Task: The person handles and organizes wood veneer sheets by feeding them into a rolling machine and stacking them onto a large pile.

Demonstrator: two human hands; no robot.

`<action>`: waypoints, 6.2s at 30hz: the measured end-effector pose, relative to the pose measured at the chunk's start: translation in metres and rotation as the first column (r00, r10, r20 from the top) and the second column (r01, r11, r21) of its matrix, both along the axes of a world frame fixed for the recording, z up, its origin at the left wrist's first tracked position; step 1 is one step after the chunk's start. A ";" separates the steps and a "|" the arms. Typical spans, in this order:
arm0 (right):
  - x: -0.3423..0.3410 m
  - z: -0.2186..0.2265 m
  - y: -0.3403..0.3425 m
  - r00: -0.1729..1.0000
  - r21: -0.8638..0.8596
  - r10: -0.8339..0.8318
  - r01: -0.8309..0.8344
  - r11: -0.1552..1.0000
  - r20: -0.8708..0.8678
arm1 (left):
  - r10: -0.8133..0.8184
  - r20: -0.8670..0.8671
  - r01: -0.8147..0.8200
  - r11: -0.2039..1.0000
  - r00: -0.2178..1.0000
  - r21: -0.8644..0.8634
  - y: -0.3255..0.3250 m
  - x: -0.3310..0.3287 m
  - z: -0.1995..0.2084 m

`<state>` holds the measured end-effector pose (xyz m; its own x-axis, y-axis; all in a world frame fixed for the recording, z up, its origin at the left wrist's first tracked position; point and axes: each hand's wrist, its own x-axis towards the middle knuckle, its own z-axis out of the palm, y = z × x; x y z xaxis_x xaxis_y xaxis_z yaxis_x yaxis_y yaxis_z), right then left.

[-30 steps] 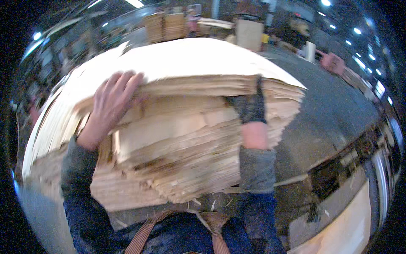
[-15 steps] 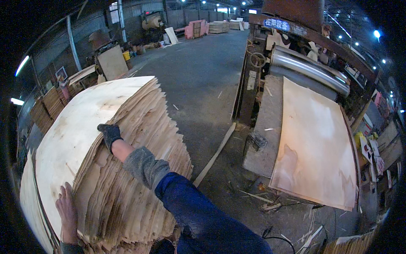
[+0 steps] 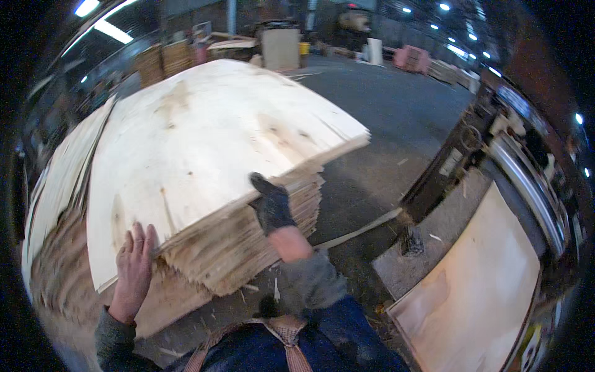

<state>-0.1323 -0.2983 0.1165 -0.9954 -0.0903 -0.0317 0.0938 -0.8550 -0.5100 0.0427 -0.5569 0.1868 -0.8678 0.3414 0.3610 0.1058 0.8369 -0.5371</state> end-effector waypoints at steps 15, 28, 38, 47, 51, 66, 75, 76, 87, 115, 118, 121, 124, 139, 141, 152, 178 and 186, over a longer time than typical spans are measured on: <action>0.237 -0.137 0.161 0.960 0.177 0.144 -0.189 0.966 0.239 | -0.014 0.299 -0.199 0.716 0.954 0.669 0.146 0.233 -0.133; 0.207 -0.270 0.174 0.975 0.837 0.082 -0.221 0.500 0.208 | 0.792 -0.022 -0.435 0.358 0.610 0.826 0.000 0.108 -0.189; 0.075 -0.094 0.301 0.938 0.910 0.346 -0.143 0.390 -0.001 | 0.746 0.136 -0.304 0.093 0.651 0.948 -0.008 0.107 -0.166; -0.191 -0.023 0.284 0.991 0.847 0.130 -0.098 0.523 0.034 | 0.364 0.555 -0.313 -0.545 0.748 0.778 -0.140 0.034 -0.084; -0.179 -0.005 0.254 0.987 0.723 0.143 -0.155 0.674 0.078 | 0.201 0.325 -0.043 -0.790 0.924 0.612 -0.156 0.023 -0.111; 0.025 0.086 0.299 1.000 0.860 -0.030 0.014 0.510 0.001 | -0.048 0.164 -0.145 -0.740 0.985 0.657 -0.179 0.044 -0.128; 0.211 0.065 0.369 0.934 0.921 -0.172 0.344 0.184 -0.314 | -0.505 -0.078 -0.336 -0.673 0.860 0.659 -0.075 0.109 -0.089; 0.222 0.077 0.374 0.951 0.944 -0.304 0.150 0.294 -0.056 | -0.442 -0.025 -0.314 -0.675 0.897 0.667 -0.095 0.086 -0.107; 0.409 -0.038 0.515 0.700 0.815 -0.706 0.467 0.343 -0.104 | -0.645 -0.029 -0.405 -0.513 0.763 0.756 0.079 -0.011 -0.092; 0.778 -0.218 0.804 -0.050 0.967 -0.966 -0.004 0.253 0.253 | -0.683 0.474 0.170 0.651 0.555 0.740 0.674 -0.100 -0.271; 0.807 -0.248 0.824 -0.117 0.944 -0.983 -0.283 0.171 0.143 | -0.662 0.517 0.041 0.636 0.542 0.770 0.675 -0.076 -0.260; 0.803 -0.249 0.811 -0.208 0.963 -0.975 -0.269 -0.014 -0.072 | -0.638 0.529 -0.035 0.619 0.559 0.784 0.672 -0.071 -0.255; 0.754 -0.207 0.757 -0.259 0.855 -0.939 -0.514 -0.067 -0.229 | -0.739 0.507 -0.154 0.494 0.445 0.855 0.660 -0.082 -0.256; 0.531 -0.172 0.353 0.528 0.461 -0.675 0.493 0.737 0.515 | -0.983 0.123 -0.845 0.183 -0.140 0.503 0.648 -0.107 -0.159; 0.517 -0.157 0.337 0.417 0.634 -0.739 0.385 0.671 0.529 | -0.985 0.056 -0.874 0.168 -0.161 0.456 0.651 -0.109 -0.151; 0.561 -0.210 0.352 0.599 0.973 -0.791 0.080 0.216 0.126 | -0.997 0.074 -0.829 0.036 0.006 0.558 0.646 -0.095 -0.132; 0.393 -0.213 0.576 0.665 -0.049 -0.737 0.746 0.665 0.124 | -0.734 0.562 -0.024 0.600 0.382 0.800 0.535 -0.033 -0.318; 0.467 -0.244 0.426 0.774 0.486 -0.625 0.512 0.709 0.097 | -0.933 0.355 -0.702 0.210 0.066 0.681 0.526 -0.056 -0.306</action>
<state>0.3352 0.1277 -0.1279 -0.8050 0.5690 -0.1678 -0.1749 -0.4979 -0.8494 -0.0137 -0.0309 -0.1189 -0.5527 0.7747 -0.3072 -0.1996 0.2348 0.9513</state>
